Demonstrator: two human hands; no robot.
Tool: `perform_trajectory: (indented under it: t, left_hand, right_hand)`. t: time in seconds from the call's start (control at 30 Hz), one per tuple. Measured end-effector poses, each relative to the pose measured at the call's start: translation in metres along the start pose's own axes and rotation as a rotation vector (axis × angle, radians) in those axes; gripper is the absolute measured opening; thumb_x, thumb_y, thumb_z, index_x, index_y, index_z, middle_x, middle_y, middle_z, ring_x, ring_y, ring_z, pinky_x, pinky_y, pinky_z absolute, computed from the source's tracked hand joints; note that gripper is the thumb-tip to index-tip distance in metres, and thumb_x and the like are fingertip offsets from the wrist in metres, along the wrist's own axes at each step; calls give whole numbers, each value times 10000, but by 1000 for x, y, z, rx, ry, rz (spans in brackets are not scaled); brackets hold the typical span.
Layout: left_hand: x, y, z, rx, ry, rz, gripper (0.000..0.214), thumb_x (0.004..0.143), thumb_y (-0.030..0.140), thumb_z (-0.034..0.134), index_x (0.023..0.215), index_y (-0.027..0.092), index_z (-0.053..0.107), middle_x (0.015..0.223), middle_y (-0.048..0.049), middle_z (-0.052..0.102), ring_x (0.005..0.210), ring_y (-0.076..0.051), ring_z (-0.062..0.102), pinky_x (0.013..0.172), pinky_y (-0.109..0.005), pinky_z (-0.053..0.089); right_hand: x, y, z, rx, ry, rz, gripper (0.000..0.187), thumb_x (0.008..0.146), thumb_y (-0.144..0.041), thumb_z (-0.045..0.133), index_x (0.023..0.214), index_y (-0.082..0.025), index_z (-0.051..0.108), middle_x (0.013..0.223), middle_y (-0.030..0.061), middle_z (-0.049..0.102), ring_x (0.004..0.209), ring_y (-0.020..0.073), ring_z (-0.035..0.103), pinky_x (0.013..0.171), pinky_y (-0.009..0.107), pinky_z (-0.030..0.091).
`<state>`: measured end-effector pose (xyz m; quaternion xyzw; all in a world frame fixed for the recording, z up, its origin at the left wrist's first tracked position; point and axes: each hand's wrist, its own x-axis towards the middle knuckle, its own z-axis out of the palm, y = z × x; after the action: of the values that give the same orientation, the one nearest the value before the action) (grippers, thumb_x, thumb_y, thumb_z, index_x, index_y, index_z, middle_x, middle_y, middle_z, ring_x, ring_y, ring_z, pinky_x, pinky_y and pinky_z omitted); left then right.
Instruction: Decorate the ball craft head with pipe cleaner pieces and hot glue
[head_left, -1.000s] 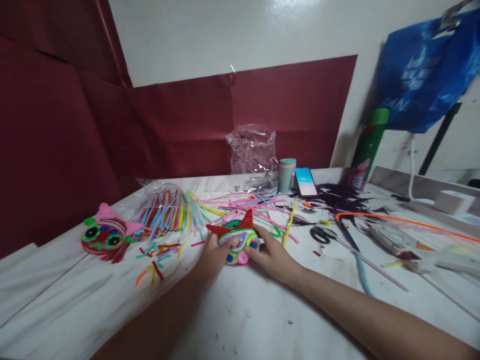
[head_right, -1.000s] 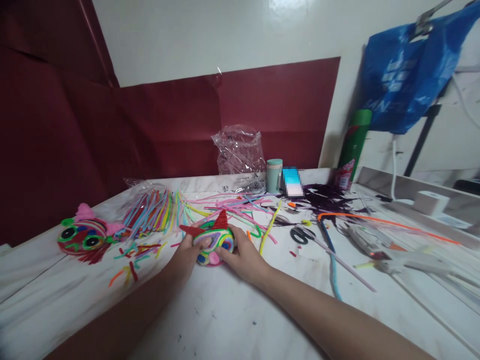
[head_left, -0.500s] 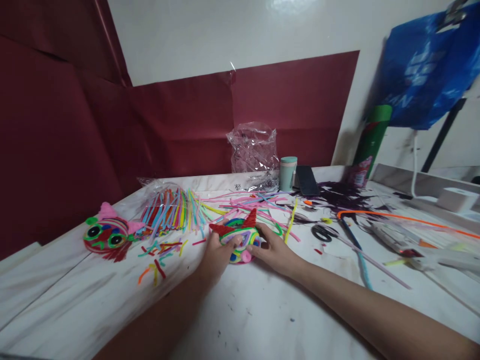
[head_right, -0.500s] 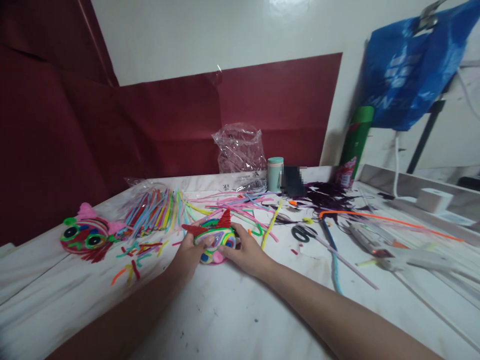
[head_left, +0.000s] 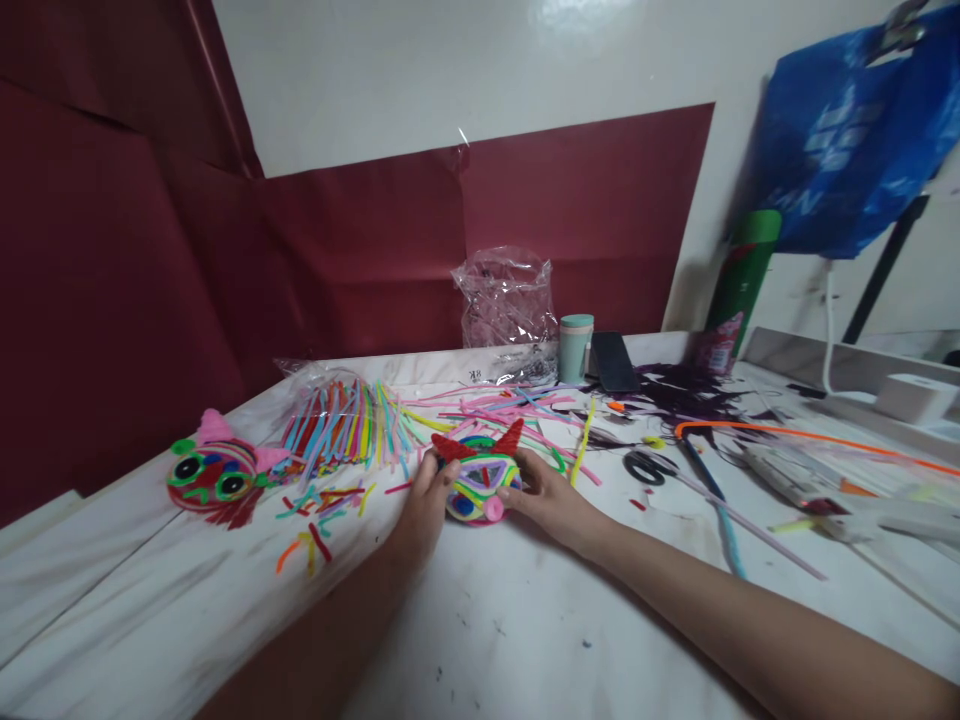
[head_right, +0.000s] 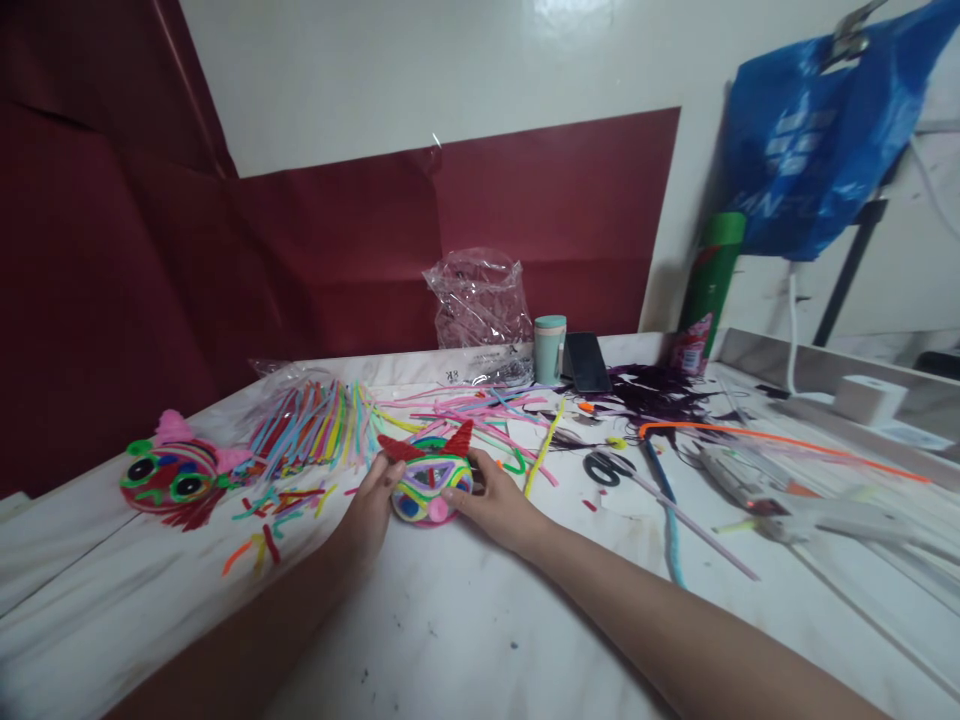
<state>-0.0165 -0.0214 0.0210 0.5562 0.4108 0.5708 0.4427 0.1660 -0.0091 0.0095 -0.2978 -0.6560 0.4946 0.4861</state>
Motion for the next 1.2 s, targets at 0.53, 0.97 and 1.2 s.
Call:
perform_trajectory:
  t: [0.53, 0.97, 1.2]
  left_hand:
    - [6, -7, -2, -146, -154, 100, 401, 756, 237, 604, 1151, 198, 542, 1220, -67, 599, 1125, -245, 540, 940, -331, 408]
    - [6, -4, -1, -119, -184, 103, 399, 759, 271, 647, 1135, 194, 534, 1213, -79, 590, 1158, -257, 516, 940, -341, 416]
    - [7, -4, -1, -130, -194, 95, 389, 777, 260, 634, 1151, 212, 538, 1231, -65, 584, 1170, -237, 510, 988, -345, 389]
  right_hand:
    - [1, -6, -5, 134, -6, 74, 390, 700, -196, 629, 1085, -236, 577, 1129, 20, 634, 1089, 241, 532, 970, 397, 385]
    - [0, -9, -6, 127, 13, 93, 381, 677, -201, 605, 1055, -234, 574, 1114, 15, 636, 1050, 236, 536, 942, 381, 389]
    - [1, -6, -6, 124, 22, 92, 385, 673, -190, 606, 1054, -230, 574, 1121, 15, 638, 1056, 242, 539, 938, 391, 393]
